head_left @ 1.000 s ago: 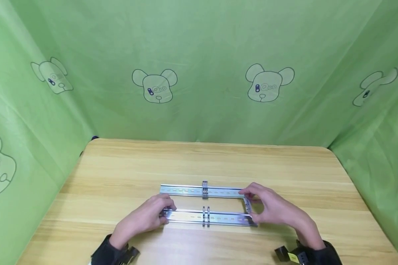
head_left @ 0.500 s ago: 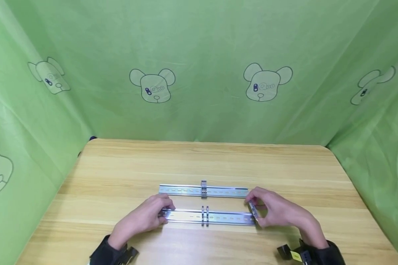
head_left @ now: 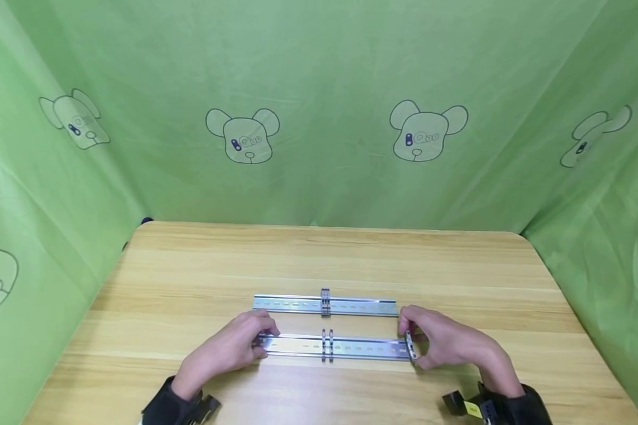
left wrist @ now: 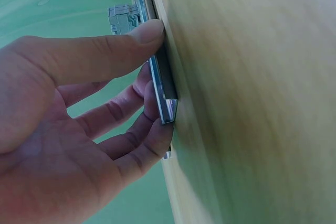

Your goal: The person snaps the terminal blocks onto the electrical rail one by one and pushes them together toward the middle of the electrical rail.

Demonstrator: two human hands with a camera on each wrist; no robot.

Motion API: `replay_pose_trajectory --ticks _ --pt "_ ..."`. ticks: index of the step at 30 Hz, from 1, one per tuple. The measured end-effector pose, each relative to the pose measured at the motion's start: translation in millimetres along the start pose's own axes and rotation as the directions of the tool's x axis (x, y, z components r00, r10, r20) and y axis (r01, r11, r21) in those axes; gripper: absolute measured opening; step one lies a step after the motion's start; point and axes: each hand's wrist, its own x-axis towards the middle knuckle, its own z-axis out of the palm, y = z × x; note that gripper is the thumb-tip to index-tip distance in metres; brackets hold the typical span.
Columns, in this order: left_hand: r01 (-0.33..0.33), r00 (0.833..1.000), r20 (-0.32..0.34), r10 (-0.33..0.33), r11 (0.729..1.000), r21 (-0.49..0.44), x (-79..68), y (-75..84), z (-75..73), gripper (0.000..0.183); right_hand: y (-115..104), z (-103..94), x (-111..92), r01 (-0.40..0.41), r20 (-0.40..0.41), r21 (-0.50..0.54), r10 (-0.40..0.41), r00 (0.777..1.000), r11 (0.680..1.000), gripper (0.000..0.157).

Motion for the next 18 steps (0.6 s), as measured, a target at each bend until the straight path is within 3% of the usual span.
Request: replay_pose_trajectory --ticks 18 --pt "0.008 1.0 0.004 -0.008 1.0 -0.008 0.1 0.7 0.6 0.031 8.5 7.4 -3.8 0.008 -0.067 0.022 -0.006 0.998 1.0 0.05"
